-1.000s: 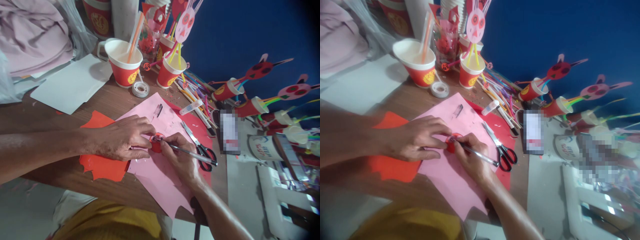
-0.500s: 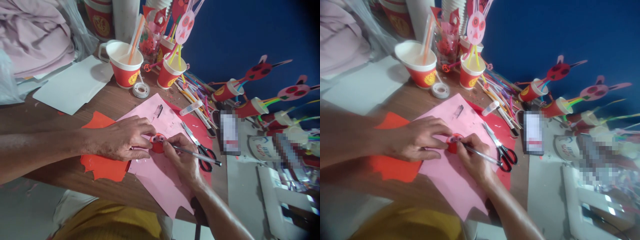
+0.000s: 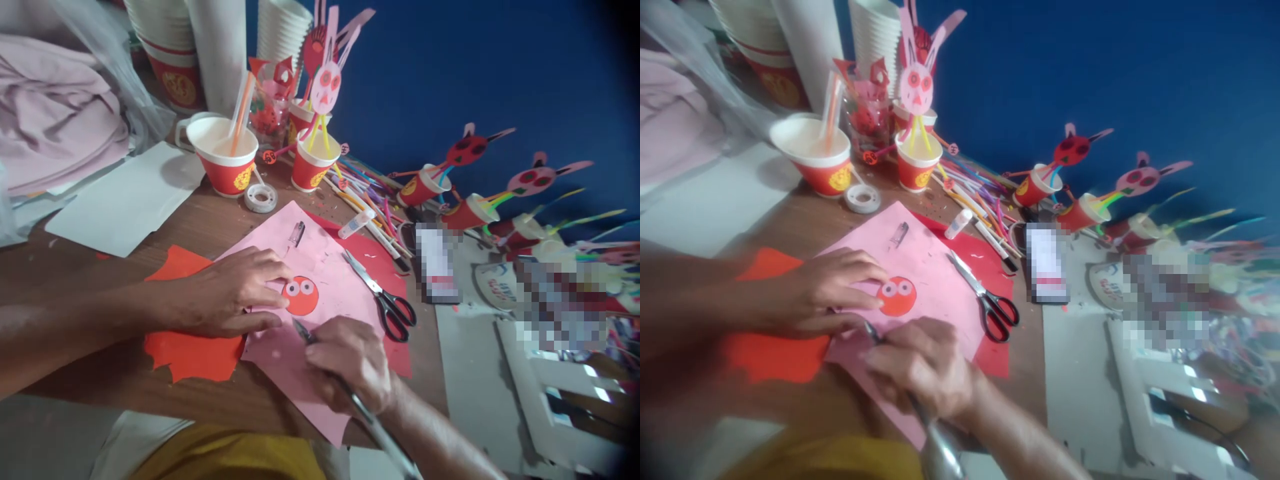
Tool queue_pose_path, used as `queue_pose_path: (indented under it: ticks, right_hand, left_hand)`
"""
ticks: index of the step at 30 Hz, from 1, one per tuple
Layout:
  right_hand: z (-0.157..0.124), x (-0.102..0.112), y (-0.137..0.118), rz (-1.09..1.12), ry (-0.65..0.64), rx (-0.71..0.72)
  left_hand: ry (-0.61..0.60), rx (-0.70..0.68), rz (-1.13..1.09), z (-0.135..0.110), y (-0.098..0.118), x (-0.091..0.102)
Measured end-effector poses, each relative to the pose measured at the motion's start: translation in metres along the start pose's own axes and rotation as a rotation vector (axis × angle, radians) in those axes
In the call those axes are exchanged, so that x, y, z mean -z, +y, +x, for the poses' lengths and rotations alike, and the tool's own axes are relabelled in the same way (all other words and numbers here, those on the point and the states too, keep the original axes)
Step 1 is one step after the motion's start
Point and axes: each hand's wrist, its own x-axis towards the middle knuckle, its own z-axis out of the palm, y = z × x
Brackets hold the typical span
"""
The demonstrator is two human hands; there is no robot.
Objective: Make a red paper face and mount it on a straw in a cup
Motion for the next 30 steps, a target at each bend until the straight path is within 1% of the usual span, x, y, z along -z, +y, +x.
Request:
queue_pose_path:
  ticks: [1,3,8,11,15,20,22,25,27,30]
  right_hand:
    - [0.001,0.000,-0.001,-0.026,-0.028,0.047]
    - [0.002,-0.001,-0.003,-0.063,-0.065,0.093]
    - [0.001,-0.006,-0.001,-0.068,-0.139,0.130]
    - [0.000,-0.007,0.000,-0.058,-0.146,0.115]
    - [0.000,-0.010,0.000,-0.046,-0.122,0.100]
    - [-0.003,-0.006,0.004,0.064,-0.088,0.055]
    - [-0.004,-0.001,0.006,0.094,-0.054,-0.006]
    - [-0.005,0.008,0.009,0.141,0.011,-0.167]
    - [-0.005,0.011,0.010,0.139,0.061,-0.333]
    - [-0.003,0.009,0.012,0.053,0.129,-0.653]
  left_hand:
    - [0.006,0.000,-0.003,0.000,0.000,0.000]
    - [0.017,-0.002,-0.004,0.000,-0.001,0.000]
    - [0.021,-0.003,-0.002,0.001,-0.002,-0.001]
    - [0.029,-0.014,-0.001,0.001,-0.003,-0.002]
    - [0.029,-0.011,-0.002,0.002,-0.003,-0.002]
    - [0.014,-0.006,-0.015,0.002,-0.002,0.000]
    - [0.018,-0.019,-0.013,0.001,0.000,0.000]
    - [-0.029,-0.005,0.026,0.001,0.003,0.001]
    - [-0.054,0.004,0.063,0.000,0.005,0.000]
    - [-0.029,-0.032,0.105,-0.001,0.006,-0.001]
